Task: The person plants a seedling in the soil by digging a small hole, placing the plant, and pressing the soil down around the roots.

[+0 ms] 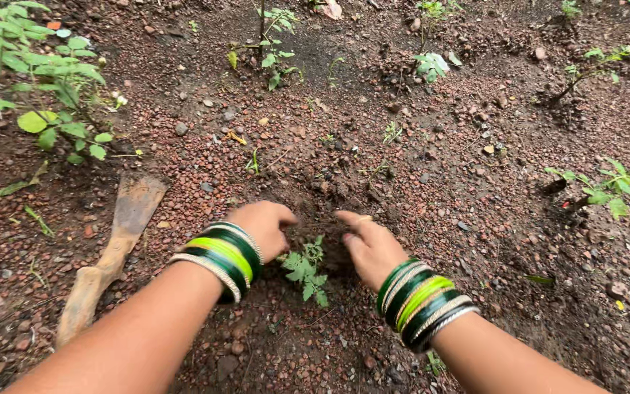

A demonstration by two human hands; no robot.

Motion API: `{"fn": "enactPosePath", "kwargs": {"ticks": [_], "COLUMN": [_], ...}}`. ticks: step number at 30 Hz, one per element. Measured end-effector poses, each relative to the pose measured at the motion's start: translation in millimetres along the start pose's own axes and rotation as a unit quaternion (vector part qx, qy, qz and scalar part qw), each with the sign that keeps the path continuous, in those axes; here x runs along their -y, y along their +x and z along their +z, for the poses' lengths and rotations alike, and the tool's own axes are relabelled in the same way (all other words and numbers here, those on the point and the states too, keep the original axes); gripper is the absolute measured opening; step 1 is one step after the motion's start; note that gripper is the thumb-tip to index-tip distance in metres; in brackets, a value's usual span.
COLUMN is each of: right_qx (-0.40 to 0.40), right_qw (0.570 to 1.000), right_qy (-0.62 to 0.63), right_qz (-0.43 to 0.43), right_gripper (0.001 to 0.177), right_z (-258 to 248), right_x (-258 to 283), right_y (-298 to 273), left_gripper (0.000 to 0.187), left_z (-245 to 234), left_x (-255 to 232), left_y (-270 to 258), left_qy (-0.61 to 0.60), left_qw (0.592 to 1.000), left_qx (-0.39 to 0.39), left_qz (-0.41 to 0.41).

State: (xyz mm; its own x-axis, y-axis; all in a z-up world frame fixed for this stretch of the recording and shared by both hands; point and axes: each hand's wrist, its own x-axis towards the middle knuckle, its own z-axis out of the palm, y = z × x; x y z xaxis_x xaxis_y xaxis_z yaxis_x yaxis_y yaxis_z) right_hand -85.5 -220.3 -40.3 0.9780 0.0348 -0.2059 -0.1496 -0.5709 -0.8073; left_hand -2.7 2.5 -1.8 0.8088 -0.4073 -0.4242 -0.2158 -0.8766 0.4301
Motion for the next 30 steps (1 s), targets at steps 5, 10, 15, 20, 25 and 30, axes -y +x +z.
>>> {"fn": "enactPosePath", "kwargs": {"ticks": [5,10,15,20,25,30], "right_qx": [-0.010,0.066,0.069,0.017,-0.107,0.049], "right_qw": [0.960,0.945,0.988,0.986,0.970,0.987], "right_qy": [-0.279,-0.313,-0.128,0.168,-0.217,-0.152], "right_qz": [-0.020,0.075,0.044,0.003,0.028,-0.009], "right_gripper": [0.058,0.064,0.066,0.072,0.074,0.062], "right_z": [19,42,41,25,22,39], "right_x": [-4,20,37,29,4,0], "right_y": [-17,-32,-35,-21,-2,-6], "left_gripper": [0.042,0.032,0.038,0.031,0.023,0.053], "left_z": [11,23,26,16,25,36], "left_x": [-2,-16,-21,0,9,-2], "left_y": [-34,-44,-47,-34,-26,-22], "left_qy": [0.210,0.176,0.093,-0.035,0.049,0.012], "left_qw": [0.977,0.982,0.993,0.995,0.985,0.989], "left_qx": [-0.015,-0.029,-0.013,-0.091,-0.161,-0.104], "left_qz": [-0.033,-0.063,-0.073,-0.018,-0.025,0.104]}}
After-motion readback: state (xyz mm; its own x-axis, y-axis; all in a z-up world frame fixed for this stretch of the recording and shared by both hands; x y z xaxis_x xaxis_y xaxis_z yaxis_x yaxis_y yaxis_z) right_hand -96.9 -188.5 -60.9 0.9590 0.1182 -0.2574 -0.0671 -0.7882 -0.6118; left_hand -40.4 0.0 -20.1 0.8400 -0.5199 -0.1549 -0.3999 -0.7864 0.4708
